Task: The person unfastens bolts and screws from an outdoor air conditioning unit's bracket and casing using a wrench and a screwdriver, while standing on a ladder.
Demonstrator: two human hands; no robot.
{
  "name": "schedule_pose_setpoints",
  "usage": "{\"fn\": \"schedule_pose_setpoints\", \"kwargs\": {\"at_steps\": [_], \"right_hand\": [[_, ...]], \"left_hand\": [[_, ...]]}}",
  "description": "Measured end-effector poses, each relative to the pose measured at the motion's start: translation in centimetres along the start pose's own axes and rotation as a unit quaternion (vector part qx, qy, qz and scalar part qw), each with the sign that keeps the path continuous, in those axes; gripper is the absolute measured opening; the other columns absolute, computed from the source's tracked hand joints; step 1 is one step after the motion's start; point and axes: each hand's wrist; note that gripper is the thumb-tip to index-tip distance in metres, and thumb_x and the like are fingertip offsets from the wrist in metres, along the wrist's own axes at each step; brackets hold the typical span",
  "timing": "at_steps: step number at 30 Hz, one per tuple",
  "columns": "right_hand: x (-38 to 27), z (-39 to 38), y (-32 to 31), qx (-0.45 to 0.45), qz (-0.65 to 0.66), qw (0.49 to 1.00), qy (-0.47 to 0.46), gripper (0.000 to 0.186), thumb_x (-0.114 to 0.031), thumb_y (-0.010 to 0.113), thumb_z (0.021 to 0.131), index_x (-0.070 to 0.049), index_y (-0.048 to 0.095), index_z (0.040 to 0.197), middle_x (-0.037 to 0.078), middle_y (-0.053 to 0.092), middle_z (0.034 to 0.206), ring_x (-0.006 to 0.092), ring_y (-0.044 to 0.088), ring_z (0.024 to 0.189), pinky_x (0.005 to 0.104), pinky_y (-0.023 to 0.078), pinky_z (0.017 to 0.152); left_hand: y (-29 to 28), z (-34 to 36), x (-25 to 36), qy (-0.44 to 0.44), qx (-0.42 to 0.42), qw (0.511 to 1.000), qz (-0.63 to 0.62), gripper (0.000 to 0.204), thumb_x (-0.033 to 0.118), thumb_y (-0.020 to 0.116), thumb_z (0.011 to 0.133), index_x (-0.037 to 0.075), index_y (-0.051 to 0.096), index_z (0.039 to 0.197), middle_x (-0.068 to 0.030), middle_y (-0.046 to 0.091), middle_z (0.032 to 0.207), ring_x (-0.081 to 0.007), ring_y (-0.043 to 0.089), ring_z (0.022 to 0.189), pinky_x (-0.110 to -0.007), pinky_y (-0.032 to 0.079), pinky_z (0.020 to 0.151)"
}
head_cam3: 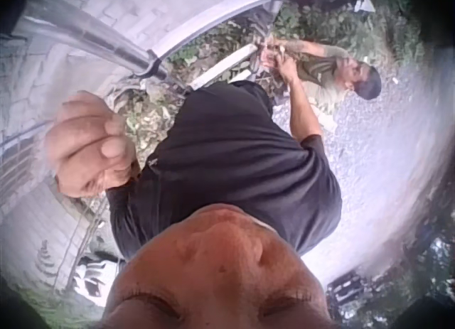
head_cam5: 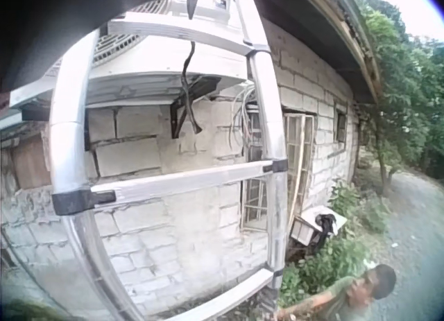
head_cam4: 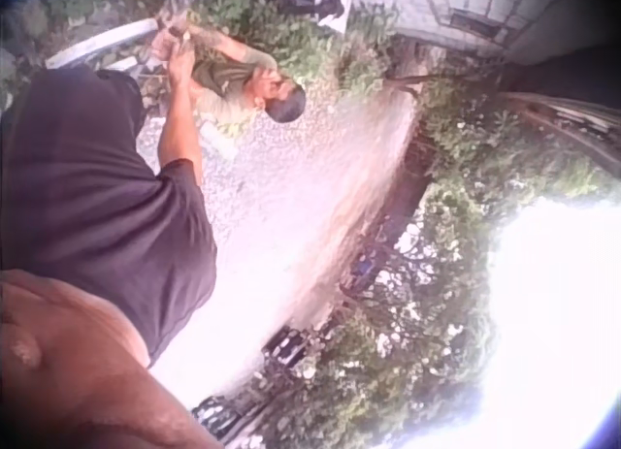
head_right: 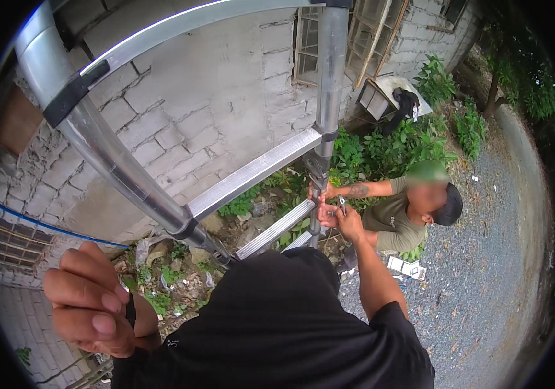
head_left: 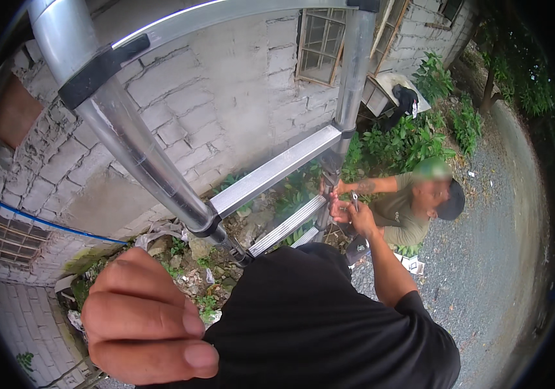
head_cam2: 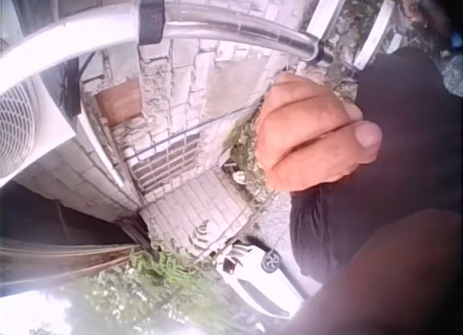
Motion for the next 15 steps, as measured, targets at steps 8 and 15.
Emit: {"fn": "schedule_pose_setpoints", "kwargs": {"at_steps": [8, 15], "right_hand": [[-0.7, -0.8, -1.3, -0.068, -0.201, 0.977, -0.026, 0.047, -0.043, 0.069, 0.09, 0.0, 0.07, 0.108, 0.031, 0.07, 0.101, 0.0463, 0.068, 0.101, 0.0508, 0.053, 0.086], [-2.2, 0.2, -2.6, -0.056, -0.211, 0.972, -0.085, 0.045, -0.043, 0.075, 0.086, 0.002, 0.074, 0.091, 0.03, 0.069, 0.084, 0.044, 0.071, 0.089, 0.0487, 0.054, 0.078]], "left_hand": [[-6.7, 4.4, 9.8, 0.051, -0.11, 0.893, 0.433, 0.057, 0.012, 0.065, 0.098, 0.021, 0.039, 0.148, -0.0098, 0.048, 0.139, -0.0217, 0.061, 0.095, -0.039, 0.049, 0.063], [-11.6, 1.8, 10.1, 0.179, 0.181, 0.848, 0.465, 0.021, 0.016, 0.072, 0.092, 0.01, 0.056, 0.104, -0.0083, 0.057, 0.092, -0.0196, 0.057, 0.074, -0.03, 0.044, 0.062]]}}
Point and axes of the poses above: each hand's wrist, its own z-axis towards the middle knuckle, its own y-axis out of the palm, x = y × z
